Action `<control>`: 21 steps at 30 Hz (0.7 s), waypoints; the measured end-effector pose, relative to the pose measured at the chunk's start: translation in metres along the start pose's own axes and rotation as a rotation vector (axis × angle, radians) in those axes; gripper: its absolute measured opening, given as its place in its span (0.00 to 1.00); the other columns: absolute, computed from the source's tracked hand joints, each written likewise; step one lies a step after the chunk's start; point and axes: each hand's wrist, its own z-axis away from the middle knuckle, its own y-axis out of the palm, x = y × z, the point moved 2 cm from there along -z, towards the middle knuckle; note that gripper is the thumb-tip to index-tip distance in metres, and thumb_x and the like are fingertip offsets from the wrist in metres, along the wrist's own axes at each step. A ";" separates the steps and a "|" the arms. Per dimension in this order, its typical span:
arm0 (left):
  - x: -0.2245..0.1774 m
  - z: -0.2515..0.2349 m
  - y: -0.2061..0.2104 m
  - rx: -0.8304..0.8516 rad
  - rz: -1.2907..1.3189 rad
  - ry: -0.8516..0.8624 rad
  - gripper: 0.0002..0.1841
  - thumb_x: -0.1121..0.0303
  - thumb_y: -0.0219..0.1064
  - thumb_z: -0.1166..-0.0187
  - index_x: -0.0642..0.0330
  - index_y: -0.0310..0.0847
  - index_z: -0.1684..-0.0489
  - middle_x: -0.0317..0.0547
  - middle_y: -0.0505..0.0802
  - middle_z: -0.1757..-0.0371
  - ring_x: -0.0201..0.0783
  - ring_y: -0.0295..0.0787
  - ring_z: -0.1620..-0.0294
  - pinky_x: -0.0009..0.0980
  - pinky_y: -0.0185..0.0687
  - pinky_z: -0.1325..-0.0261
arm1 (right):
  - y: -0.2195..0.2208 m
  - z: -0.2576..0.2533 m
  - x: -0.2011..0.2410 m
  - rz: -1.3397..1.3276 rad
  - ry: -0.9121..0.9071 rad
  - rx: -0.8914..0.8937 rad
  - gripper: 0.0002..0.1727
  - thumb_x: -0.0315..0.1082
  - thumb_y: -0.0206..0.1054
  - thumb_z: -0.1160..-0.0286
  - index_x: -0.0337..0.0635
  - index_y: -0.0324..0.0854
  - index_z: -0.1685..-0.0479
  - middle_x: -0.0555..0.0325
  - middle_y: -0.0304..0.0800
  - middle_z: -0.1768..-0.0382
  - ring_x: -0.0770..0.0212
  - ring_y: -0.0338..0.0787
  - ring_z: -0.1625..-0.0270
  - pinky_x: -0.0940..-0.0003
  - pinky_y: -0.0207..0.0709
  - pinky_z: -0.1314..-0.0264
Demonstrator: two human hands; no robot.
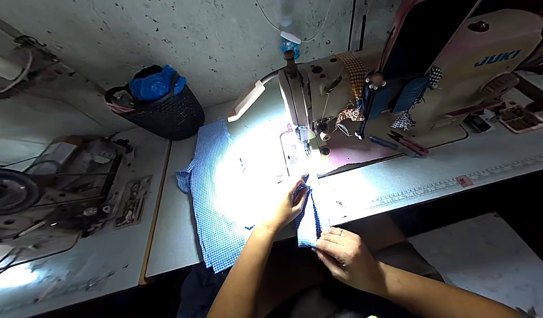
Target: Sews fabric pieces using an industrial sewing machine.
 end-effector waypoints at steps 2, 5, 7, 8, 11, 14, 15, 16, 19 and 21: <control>0.004 -0.008 -0.002 0.023 0.023 -0.015 0.14 0.63 0.61 0.14 0.61 0.88 0.45 0.46 0.94 0.41 0.40 0.92 0.44 0.42 0.83 0.38 | 0.000 -0.006 -0.006 -0.002 0.022 -0.003 0.10 0.33 0.65 0.21 0.41 0.93 0.62 0.58 0.96 0.66 0.64 0.94 0.56 0.71 0.85 0.43; 0.011 -0.023 -0.003 0.037 0.037 -0.039 0.14 0.65 0.61 0.14 0.61 0.86 0.41 0.46 0.93 0.43 0.39 0.91 0.47 0.41 0.84 0.40 | -0.001 -0.018 -0.016 0.003 0.066 -0.008 0.11 0.33 0.64 0.21 0.42 0.94 0.61 0.59 0.95 0.68 0.64 0.92 0.61 0.70 0.82 0.55; 0.014 -0.032 -0.005 0.034 0.040 -0.051 0.13 0.65 0.61 0.15 0.60 0.86 0.43 0.46 0.93 0.45 0.38 0.91 0.51 0.40 0.84 0.45 | -0.001 -0.026 -0.022 0.006 0.083 -0.005 0.11 0.33 0.65 0.22 0.42 0.94 0.61 0.59 0.95 0.68 0.65 0.91 0.62 0.69 0.82 0.55; 0.015 -0.036 -0.006 0.035 0.054 -0.057 0.13 0.66 0.61 0.14 0.61 0.86 0.41 0.47 0.93 0.45 0.40 0.91 0.48 0.42 0.83 0.41 | -0.001 -0.030 -0.025 0.012 0.092 -0.002 0.11 0.33 0.65 0.22 0.43 0.94 0.62 0.59 0.95 0.68 0.65 0.92 0.62 0.69 0.81 0.54; 0.020 -0.049 -0.009 0.014 0.056 -0.067 0.13 0.67 0.61 0.15 0.62 0.85 0.40 0.50 0.93 0.50 0.42 0.90 0.51 0.44 0.82 0.45 | -0.001 -0.042 -0.035 0.019 0.123 0.005 0.10 0.33 0.66 0.25 0.43 0.95 0.64 0.60 0.96 0.69 0.66 0.92 0.63 0.69 0.82 0.57; 0.027 -0.061 -0.011 -0.014 -0.042 -0.056 0.13 0.63 0.61 0.14 0.58 0.86 0.41 0.48 0.94 0.51 0.44 0.91 0.50 0.49 0.83 0.44 | 0.000 -0.053 -0.045 0.003 0.163 0.021 0.10 0.33 0.67 0.25 0.43 0.95 0.63 0.60 0.97 0.67 0.68 0.94 0.61 0.69 0.85 0.55; 0.031 -0.065 -0.011 -0.025 -0.058 -0.051 0.14 0.63 0.61 0.14 0.58 0.86 0.41 0.49 0.94 0.50 0.46 0.92 0.49 0.51 0.82 0.43 | 0.001 -0.056 -0.049 0.004 0.171 0.020 0.10 0.33 0.68 0.25 0.43 0.95 0.63 0.59 0.97 0.67 0.67 0.94 0.61 0.69 0.85 0.55; 0.036 -0.068 -0.009 -0.039 -0.063 -0.044 0.14 0.63 0.61 0.14 0.58 0.86 0.40 0.49 0.94 0.47 0.47 0.91 0.48 0.52 0.81 0.42 | 0.002 -0.060 -0.052 0.011 0.180 0.013 0.09 0.33 0.68 0.26 0.43 0.95 0.64 0.59 0.97 0.67 0.67 0.94 0.62 0.67 0.84 0.56; 0.050 -0.077 -0.005 -0.112 -0.061 -0.017 0.14 0.62 0.62 0.15 0.61 0.87 0.46 0.53 0.92 0.54 0.52 0.90 0.50 0.57 0.80 0.46 | 0.003 -0.070 -0.062 0.030 0.206 0.025 0.09 0.34 0.69 0.27 0.43 0.96 0.64 0.58 0.97 0.66 0.65 0.95 0.60 0.65 0.86 0.53; 0.050 -0.082 -0.009 -0.128 -0.105 -0.017 0.13 0.61 0.61 0.15 0.62 0.86 0.54 0.54 0.90 0.62 0.54 0.90 0.59 0.57 0.80 0.55 | 0.004 -0.076 -0.069 0.026 0.205 0.017 0.08 0.33 0.71 0.29 0.42 0.96 0.65 0.57 0.97 0.67 0.64 0.95 0.60 0.66 0.87 0.53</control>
